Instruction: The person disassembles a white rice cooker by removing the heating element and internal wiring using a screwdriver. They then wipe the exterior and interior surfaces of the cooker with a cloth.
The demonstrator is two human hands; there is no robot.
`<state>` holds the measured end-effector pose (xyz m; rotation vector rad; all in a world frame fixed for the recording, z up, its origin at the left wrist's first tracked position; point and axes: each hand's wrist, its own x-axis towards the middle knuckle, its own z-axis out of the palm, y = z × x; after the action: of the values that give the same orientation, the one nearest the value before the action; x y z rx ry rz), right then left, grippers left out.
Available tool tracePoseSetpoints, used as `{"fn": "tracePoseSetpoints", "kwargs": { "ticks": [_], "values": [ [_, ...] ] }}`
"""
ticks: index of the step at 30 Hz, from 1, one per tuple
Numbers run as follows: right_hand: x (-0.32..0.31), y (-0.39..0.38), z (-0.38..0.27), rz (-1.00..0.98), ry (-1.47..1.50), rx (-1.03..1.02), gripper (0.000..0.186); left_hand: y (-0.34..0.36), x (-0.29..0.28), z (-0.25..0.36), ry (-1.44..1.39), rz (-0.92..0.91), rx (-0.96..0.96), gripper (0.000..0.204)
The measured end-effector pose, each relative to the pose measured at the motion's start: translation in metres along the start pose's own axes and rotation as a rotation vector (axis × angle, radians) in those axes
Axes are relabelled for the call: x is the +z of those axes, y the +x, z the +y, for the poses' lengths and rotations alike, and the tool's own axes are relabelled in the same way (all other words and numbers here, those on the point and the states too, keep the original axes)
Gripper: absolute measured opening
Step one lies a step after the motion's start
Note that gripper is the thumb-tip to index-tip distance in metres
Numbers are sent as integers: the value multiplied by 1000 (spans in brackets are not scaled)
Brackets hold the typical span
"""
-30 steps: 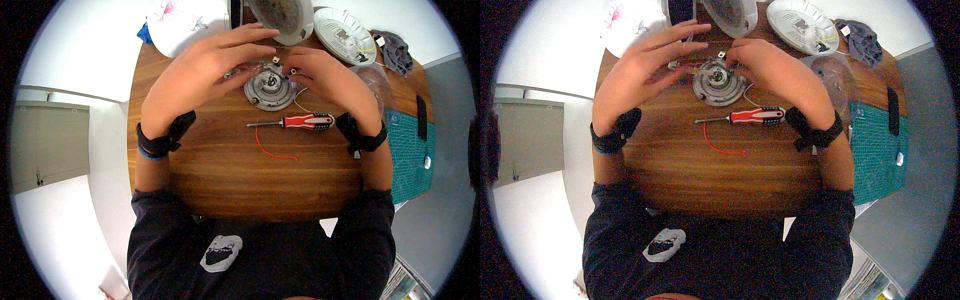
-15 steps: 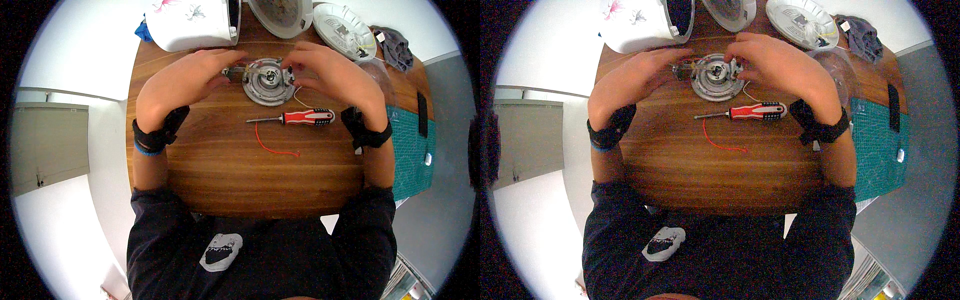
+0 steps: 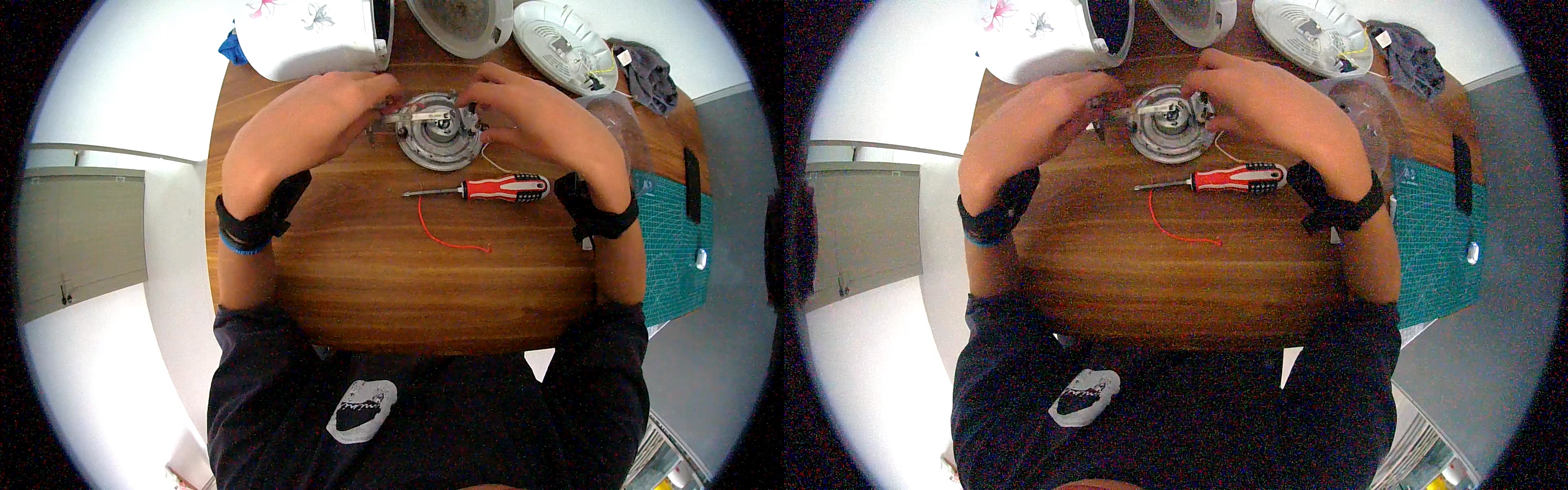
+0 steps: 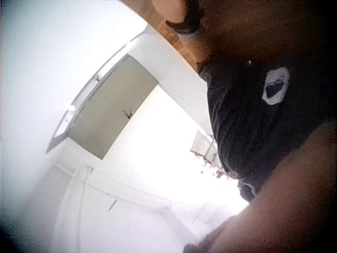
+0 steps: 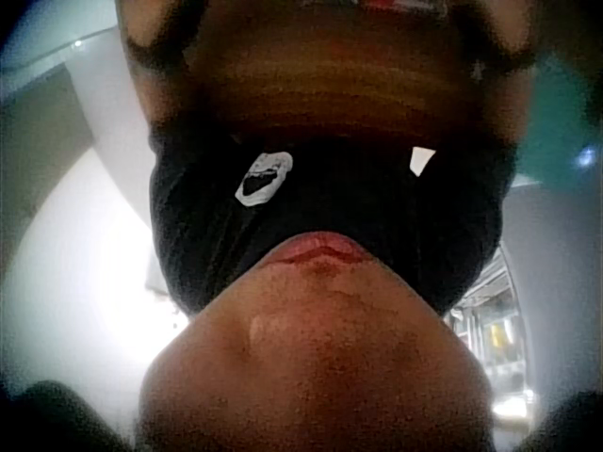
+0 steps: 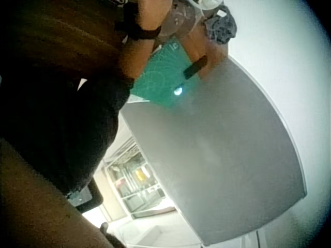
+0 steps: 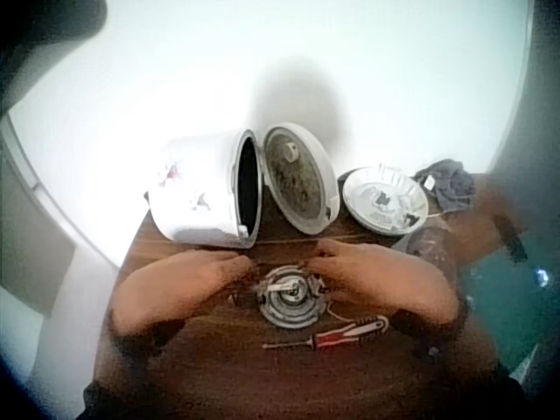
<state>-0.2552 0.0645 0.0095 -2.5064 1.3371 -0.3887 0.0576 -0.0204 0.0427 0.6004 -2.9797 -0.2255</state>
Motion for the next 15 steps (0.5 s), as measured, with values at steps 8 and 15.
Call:
{"fn": "tracePoseSetpoints", "kwargs": {
  "ticks": [8, 15],
  "values": [
    [1, 0, -4, 46, -17, -30, 56, 10, 1, 20, -87, 260, 62, 34],
    [3, -1, -6, 48, 33, -8, 67, 17, 3, 22, -163, 296, 39, 25]
  ]
}}
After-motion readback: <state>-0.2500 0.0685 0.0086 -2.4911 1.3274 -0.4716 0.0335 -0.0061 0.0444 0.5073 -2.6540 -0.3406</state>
